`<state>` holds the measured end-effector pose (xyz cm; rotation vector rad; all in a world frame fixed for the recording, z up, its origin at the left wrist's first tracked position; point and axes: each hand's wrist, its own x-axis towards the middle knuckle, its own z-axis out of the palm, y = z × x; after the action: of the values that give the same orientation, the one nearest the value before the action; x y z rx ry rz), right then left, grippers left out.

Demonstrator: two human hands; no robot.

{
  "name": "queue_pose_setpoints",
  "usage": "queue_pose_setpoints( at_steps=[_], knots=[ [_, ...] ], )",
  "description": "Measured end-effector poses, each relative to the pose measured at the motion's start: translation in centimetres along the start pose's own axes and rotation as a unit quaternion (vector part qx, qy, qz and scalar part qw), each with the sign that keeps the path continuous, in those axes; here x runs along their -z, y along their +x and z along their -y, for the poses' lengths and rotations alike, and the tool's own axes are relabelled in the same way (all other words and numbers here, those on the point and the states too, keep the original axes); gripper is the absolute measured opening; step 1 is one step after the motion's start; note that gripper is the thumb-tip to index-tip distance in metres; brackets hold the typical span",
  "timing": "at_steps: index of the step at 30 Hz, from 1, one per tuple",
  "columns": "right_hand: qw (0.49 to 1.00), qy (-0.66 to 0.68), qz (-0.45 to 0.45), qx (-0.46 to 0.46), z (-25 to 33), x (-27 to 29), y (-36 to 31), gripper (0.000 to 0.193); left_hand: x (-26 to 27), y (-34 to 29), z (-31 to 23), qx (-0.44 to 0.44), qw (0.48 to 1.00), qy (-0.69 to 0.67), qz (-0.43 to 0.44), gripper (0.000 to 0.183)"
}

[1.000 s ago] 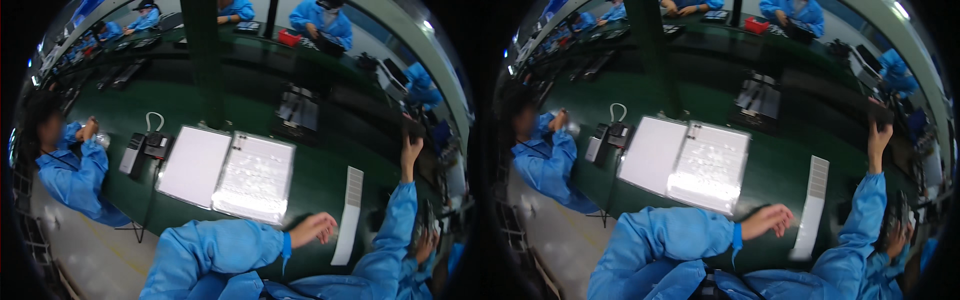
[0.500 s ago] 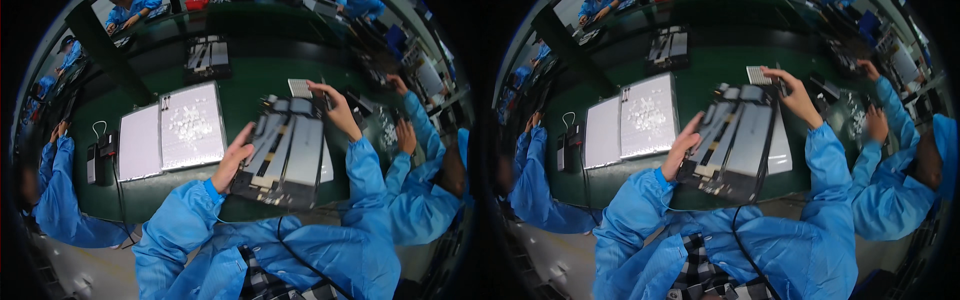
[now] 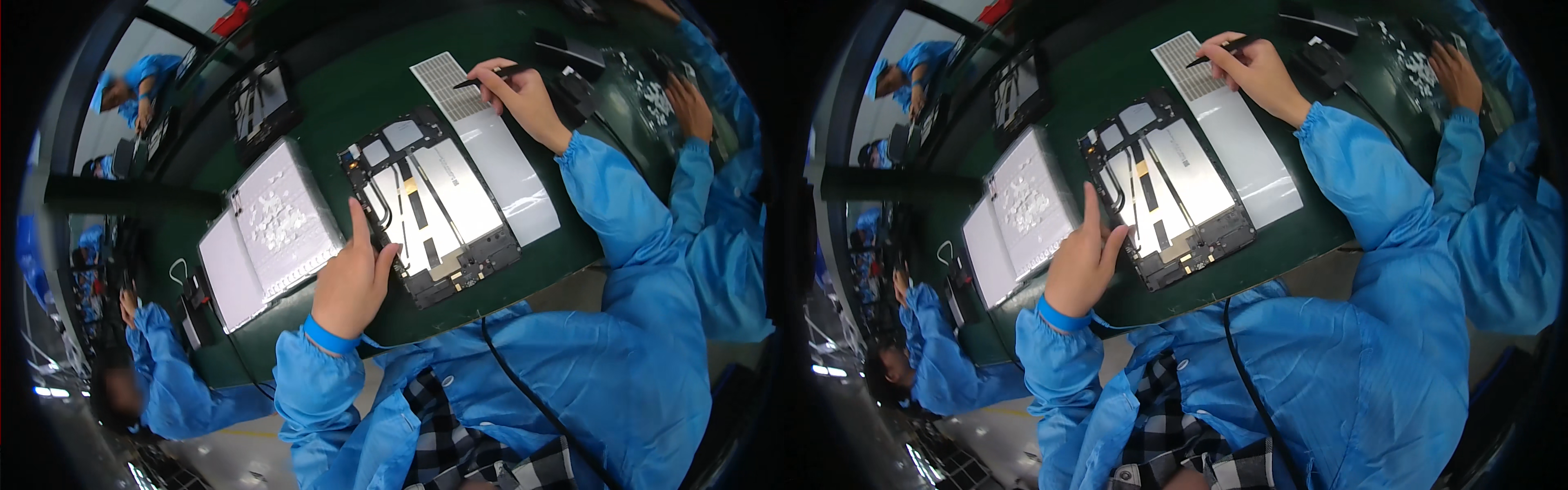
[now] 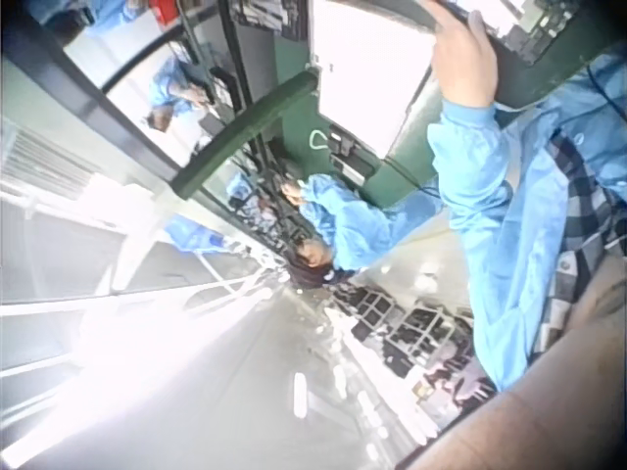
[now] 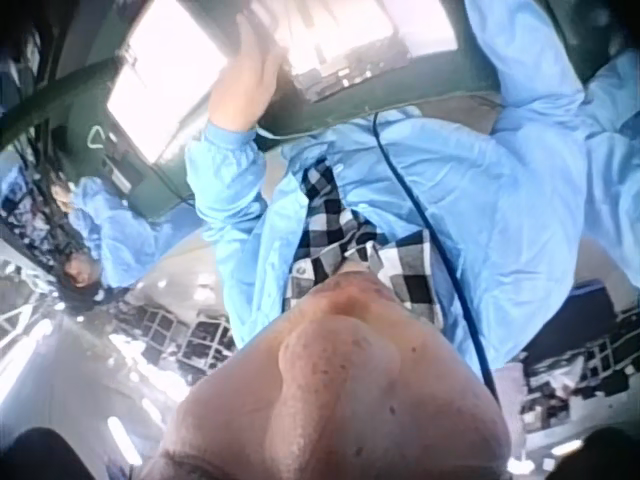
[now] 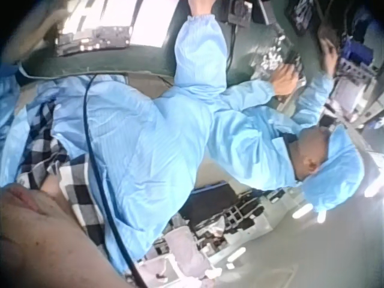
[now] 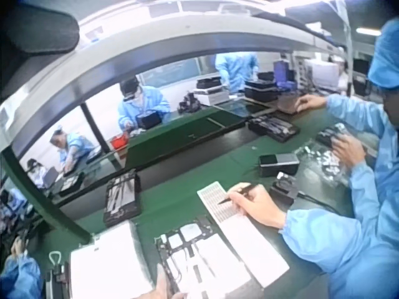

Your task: Assembling and inspecting internal components of a tablet on an electronics production line.

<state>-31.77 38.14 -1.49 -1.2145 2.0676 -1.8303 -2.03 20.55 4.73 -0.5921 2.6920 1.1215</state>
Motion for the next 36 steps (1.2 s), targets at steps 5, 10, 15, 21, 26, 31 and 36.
queue_pose_setpoints(
  at_steps=[5, 10, 15, 21, 26, 31, 36],
  knots=[
    [0.997, 0.061, -0.038, -0.010, -0.6, -0.1, 0.0, 0.024, 0.4, 6.3, -5.3, -0.291, 0.917, 0.218, -0.164, 0.049],
    [0.984, -0.149, 0.038, 0.091, -1.6, 0.4, 1.0, 0.022, -3.2, 18.3, -4.6, -0.349, 0.889, 0.195, -0.224, 0.056],
    [0.918, -0.347, 0.124, 0.147, -3.0, 2.6, 0.1, 0.035, -4.2, 19.7, -4.9, -0.254, 0.940, 0.182, -0.140, 0.069],
    [0.934, -0.282, 0.200, 0.090, -2.1, 3.4, 0.4, 0.050, -4.2, 18.9, -5.4, -0.282, 0.932, 0.152, -0.171, 0.051],
    [0.947, -0.268, 0.150, 0.096, -1.9, 3.0, 0.5, 0.041, -4.3, 18.0, -5.6, -0.289, 0.932, 0.094, -0.198, 0.031],
    [0.964, -0.193, 0.151, 0.108, -1.7, 2.8, 0.6, 0.025, -4.5, 18.4, -4.7, -0.312, 0.924, 0.085, -0.204, 0.021],
    [0.956, -0.214, 0.164, 0.119, -1.7, 3.2, 0.7, 0.023, -4.6, 18.8, -4.5, -0.324, 0.923, 0.074, -0.193, 0.019]
  ],
)
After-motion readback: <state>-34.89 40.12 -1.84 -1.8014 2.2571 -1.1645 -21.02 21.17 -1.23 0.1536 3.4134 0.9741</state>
